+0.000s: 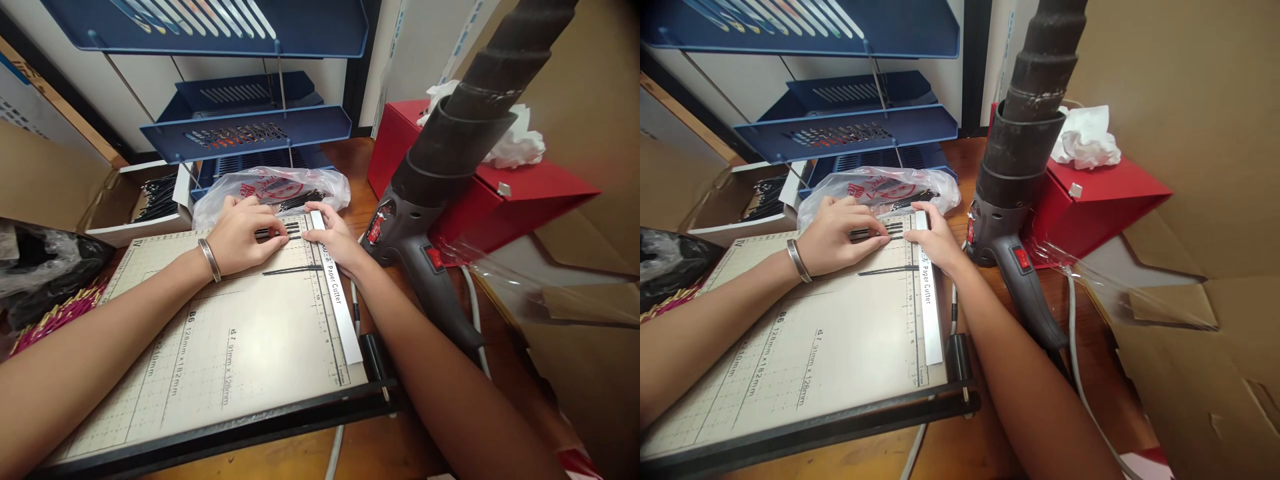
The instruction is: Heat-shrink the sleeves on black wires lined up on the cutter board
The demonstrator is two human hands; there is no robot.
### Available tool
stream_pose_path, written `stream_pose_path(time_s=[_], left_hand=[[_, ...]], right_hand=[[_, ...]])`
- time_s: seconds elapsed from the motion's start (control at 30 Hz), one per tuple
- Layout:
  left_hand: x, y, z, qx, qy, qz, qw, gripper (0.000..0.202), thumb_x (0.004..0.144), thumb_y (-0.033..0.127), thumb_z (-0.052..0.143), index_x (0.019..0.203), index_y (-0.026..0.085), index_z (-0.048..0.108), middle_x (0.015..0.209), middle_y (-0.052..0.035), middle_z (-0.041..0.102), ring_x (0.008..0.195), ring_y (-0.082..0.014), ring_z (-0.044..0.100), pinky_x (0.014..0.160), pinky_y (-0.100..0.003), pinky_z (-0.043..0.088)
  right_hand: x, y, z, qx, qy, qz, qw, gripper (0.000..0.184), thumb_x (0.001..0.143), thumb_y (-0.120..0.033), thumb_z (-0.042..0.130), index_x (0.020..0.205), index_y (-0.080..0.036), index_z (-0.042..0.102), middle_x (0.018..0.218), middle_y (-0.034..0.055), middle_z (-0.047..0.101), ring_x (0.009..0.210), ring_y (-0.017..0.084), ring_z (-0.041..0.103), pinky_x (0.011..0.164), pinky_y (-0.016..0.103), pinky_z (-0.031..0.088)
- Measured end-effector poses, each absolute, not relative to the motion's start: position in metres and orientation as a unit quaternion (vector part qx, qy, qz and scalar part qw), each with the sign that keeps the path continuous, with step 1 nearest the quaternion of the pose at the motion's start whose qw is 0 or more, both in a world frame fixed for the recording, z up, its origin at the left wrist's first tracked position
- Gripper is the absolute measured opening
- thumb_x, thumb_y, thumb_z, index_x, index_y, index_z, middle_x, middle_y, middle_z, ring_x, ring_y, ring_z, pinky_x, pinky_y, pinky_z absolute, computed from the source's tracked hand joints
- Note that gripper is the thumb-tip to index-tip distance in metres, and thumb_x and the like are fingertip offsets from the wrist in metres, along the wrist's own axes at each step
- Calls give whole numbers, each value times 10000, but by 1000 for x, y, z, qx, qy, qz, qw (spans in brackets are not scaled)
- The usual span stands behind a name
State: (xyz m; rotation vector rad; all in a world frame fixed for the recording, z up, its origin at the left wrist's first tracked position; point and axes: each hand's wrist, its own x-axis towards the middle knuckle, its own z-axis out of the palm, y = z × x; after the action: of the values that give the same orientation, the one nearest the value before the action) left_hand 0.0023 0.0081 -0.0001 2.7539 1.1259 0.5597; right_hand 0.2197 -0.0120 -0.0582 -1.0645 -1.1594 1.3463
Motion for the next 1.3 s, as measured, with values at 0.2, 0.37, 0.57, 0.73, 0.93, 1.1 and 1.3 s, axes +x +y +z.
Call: stream_pose_path(time_s=[0.2, 0.37, 0.57, 0.73, 0.93, 1.1, 1.3], left_hand=[[2, 9, 0, 909, 374, 176, 55, 319, 971, 462, 611, 824, 245, 793, 801, -53, 734, 865, -256, 551, 874, -441, 277], [2, 9, 0, 908, 374, 181, 58, 331, 968, 471, 601, 820, 245, 792, 794, -54, 732, 846, -251, 538, 848, -435, 261], [1, 9, -1, 908, 371, 184, 60, 330, 974, 466, 603, 822, 247, 798, 789, -51, 729, 861, -252, 546, 853, -437, 263], [2, 8, -2, 907, 379, 175, 62, 330, 992, 462, 602, 848, 243, 804, 819, -54, 736, 867, -253, 562, 894, -455, 281], [2, 8, -1, 907, 376, 180, 60, 318, 982, 450, 618, 841, 247, 817, 819, -58, 752, 850, -253, 568, 899, -462, 307], [2, 9, -1, 909, 369, 184, 59, 317, 994, 447, 621, 840, 250, 816, 804, -49, 751, 863, -250, 575, 918, -468, 314], [1, 8, 0, 907, 377, 177, 56, 306, 977, 460, 632, 835, 258, 814, 806, -53, 755, 866, -258, 571, 894, -465, 302]], right_hand=[[220, -11, -58, -431, -485, 565, 510, 743, 559, -326, 803, 1264, -269, 577, 1394, 84, 636, 1320, 341, 616, 1245, 547, 456], [221, -11, -60, -434, -494, 555, 509, 713, 580, -316, 802, 1259, -286, 590, 1441, 68, 637, 1344, 338, 612, 1270, 553, 435], [221, -10, -62, -432, -498, 555, 507, 735, 580, -332, 810, 1276, -270, 582, 1425, 88, 632, 1333, 343, 613, 1276, 561, 429], [222, -8, -65, -419, -501, 559, 510, 739, 590, -338, 822, 1282, -280, 572, 1455, 88, 622, 1362, 337, 606, 1274, 553, 436], [223, -9, -63, -418, -504, 556, 511, 719, 599, -328, 836, 1270, -280, 585, 1475, 91, 622, 1381, 340, 596, 1269, 557, 448], [223, -10, -62, -419, -502, 560, 508, 703, 609, -316, 840, 1272, -291, 608, 1523, 78, 609, 1417, 335, 584, 1247, 534, 483], [222, -11, -61, -424, -493, 566, 507, 691, 611, -285, 830, 1268, -291, 620, 1521, 68, 620, 1413, 348, 583, 1268, 560, 458]])
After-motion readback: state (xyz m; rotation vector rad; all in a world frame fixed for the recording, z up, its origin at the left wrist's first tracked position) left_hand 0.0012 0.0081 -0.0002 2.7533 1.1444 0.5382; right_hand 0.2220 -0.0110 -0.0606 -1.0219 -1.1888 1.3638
